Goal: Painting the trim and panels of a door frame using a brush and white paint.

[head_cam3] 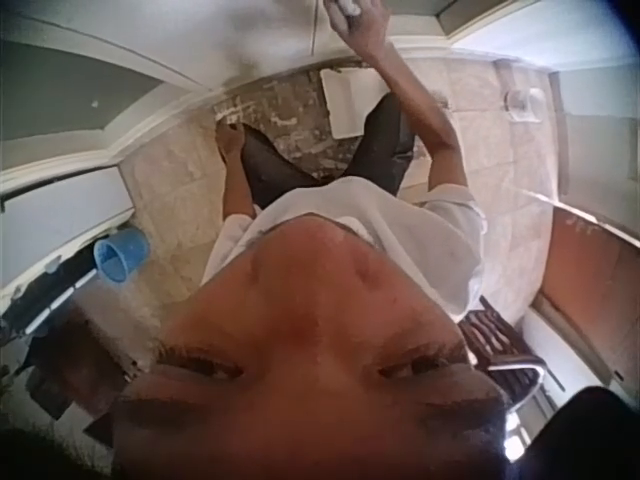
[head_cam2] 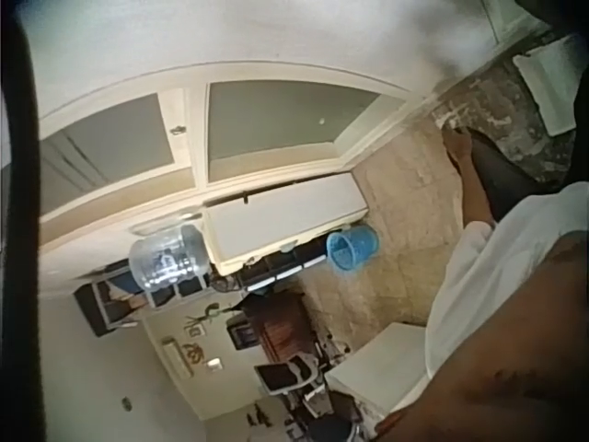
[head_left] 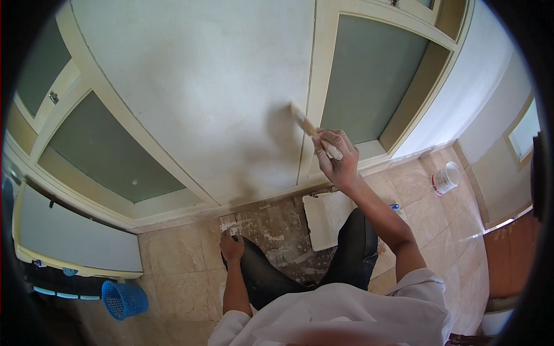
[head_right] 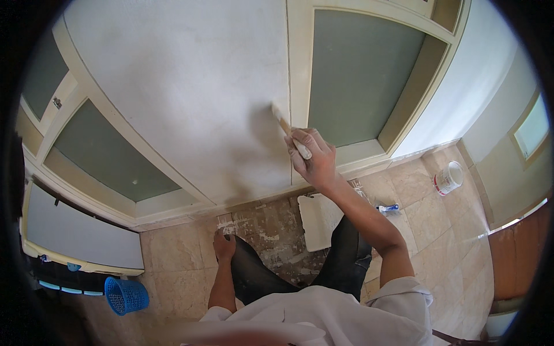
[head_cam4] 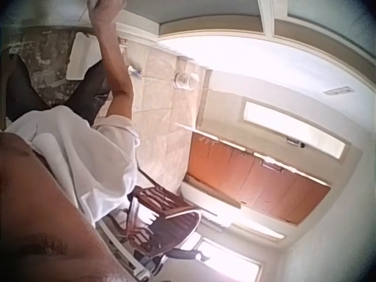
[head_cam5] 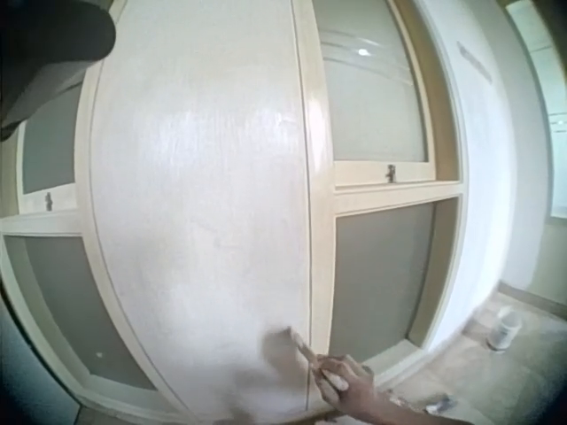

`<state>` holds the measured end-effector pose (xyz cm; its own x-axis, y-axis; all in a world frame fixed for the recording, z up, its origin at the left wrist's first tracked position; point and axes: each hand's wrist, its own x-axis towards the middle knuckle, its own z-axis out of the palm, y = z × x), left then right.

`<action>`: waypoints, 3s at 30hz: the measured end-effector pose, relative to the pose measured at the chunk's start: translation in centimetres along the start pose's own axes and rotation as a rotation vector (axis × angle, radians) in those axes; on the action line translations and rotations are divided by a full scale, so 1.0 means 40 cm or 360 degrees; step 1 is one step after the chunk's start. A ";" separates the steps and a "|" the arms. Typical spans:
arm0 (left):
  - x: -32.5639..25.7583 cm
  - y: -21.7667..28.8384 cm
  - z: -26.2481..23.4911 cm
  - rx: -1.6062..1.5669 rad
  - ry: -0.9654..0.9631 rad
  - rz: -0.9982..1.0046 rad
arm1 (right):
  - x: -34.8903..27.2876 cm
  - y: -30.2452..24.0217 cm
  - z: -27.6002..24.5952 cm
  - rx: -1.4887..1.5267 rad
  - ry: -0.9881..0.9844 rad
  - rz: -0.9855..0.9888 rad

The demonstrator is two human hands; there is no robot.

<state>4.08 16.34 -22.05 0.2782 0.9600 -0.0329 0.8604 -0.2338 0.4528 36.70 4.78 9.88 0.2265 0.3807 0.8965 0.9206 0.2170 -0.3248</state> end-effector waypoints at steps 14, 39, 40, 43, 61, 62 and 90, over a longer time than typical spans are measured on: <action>-0.009 0.015 -0.002 0.0028 -0.0011 -0.0019 | 0.398 0.005 -0.136 -0.0015 -0.0229 -0.0790; -0.025 0.022 -0.004 0.0056 -0.0079 -0.0048 | 0.262 0.018 -0.114 -0.0219 -0.0370 -0.0858; -0.025 0.017 -0.004 0.0058 -0.0081 -0.0054 | 0.254 0.027 -0.107 -0.0328 -0.0158 -0.1057; -0.029 0.009 -0.004 0.0069 -0.0035 0.0008 | 0.151 0.053 -0.106 -0.0339 -0.0284 -0.0869; -0.077 0.026 -0.028 0.0018 0.0219 0.0113 | 0.294 0.040 -0.120 -0.0196 -0.0431 -0.0785; -0.082 0.038 -0.033 0.0016 0.0235 0.0127 | 0.289 0.050 -0.116 -0.0187 -0.0439 -0.0782; -0.582 0.310 -0.383 0.0112 0.0779 0.0551 | -0.903 0.589 -0.058 0.0049 -0.0791 0.1125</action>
<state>1.73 -6.54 -2.03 0.3329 0.7816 0.5276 0.7857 -0.5392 0.3030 50.94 -5.94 -29.47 0.5705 0.7831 0.2477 0.6057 -0.1975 -0.7707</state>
